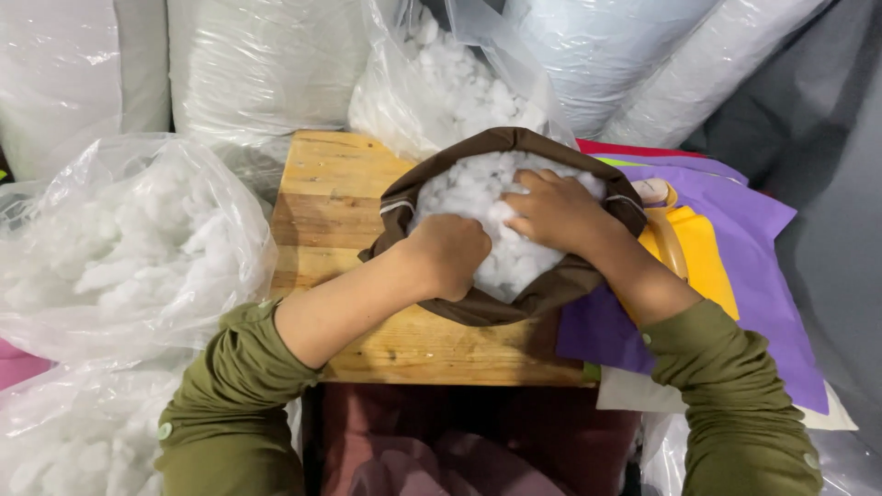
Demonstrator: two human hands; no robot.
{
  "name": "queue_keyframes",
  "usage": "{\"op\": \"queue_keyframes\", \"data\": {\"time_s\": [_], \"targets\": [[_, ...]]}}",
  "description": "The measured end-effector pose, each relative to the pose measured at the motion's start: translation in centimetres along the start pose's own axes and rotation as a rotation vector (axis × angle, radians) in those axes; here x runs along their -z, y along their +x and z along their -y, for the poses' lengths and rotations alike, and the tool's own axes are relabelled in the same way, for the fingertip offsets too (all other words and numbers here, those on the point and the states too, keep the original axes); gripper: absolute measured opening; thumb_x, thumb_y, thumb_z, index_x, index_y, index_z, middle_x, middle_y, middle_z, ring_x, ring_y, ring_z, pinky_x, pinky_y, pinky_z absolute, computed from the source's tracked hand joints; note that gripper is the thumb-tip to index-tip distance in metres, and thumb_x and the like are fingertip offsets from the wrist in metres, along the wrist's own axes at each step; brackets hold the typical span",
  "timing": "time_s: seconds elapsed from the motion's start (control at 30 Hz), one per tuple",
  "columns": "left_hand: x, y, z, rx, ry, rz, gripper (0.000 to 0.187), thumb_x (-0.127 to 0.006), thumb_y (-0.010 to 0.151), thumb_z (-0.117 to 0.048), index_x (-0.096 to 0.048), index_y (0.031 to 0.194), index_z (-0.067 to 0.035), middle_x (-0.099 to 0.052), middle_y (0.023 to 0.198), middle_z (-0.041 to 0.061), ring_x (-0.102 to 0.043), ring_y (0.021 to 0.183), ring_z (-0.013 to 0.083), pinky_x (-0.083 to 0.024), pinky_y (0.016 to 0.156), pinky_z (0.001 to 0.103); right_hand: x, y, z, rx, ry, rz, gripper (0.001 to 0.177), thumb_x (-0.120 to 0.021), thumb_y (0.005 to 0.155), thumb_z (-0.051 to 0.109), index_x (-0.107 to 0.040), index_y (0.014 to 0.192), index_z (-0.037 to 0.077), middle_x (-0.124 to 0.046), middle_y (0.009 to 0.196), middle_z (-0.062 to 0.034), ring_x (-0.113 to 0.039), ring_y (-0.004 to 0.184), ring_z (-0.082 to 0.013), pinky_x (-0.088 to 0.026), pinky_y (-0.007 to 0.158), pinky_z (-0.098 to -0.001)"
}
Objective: Stuffing a brown pillowcase with white fiberfill material by hand on a wooden work surface.
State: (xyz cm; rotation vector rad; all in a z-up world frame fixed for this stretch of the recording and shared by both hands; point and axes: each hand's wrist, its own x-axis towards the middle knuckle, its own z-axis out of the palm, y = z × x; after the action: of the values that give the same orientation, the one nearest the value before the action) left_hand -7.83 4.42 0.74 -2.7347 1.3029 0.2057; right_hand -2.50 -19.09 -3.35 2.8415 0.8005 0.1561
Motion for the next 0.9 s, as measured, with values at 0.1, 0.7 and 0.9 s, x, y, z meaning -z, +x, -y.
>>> {"op": "queue_keyframes", "data": {"time_s": [0.1, 0.7, 0.9], "targets": [[5.3, -3.0, 2.0, -0.036, -0.159, -0.188, 0.026, -0.07, 0.087, -0.021, -0.074, 0.101, 0.0, -0.073, 0.093, 0.02, -0.073, 0.083, 0.0427, -0.062, 0.063, 0.052, 8.3, -2.2, 1.6, 0.004, 0.288, -0.035, 0.048, -0.069, 0.088, 0.047, -0.068, 0.13, 0.023, -0.061, 0.138, -0.0095, -0.061, 0.122, -0.0396, -0.053, 0.094, -0.0532], [3.7, -1.0, 1.2, -0.048, 0.072, -0.265, 0.028, -0.076, 0.083, -0.031, -0.077, 0.108, -0.018, -0.071, 0.107, 0.006, -0.065, 0.104, 0.0314, -0.055, 0.084, 0.049, 11.2, -7.4, 2.7, 0.11, 0.324, -0.029, 0.027, -0.065, 0.085, -0.002, -0.077, 0.102, 0.016, -0.068, 0.125, -0.0051, -0.065, 0.115, -0.0323, -0.057, 0.09, -0.0437], [2.3, -2.0, 0.5, -0.147, -0.021, -0.129, 0.027, -0.07, 0.087, -0.025, -0.078, 0.11, -0.015, -0.069, 0.123, 0.011, -0.058, 0.127, 0.0387, -0.044, 0.104, 0.059, 7.3, -5.2, 2.4, 0.143, 0.402, -0.251, 0.041, -0.058, 0.09, -0.003, -0.075, 0.121, 0.019, -0.061, 0.138, -0.0083, -0.061, 0.123, -0.0361, -0.053, 0.098, -0.0474]]}}
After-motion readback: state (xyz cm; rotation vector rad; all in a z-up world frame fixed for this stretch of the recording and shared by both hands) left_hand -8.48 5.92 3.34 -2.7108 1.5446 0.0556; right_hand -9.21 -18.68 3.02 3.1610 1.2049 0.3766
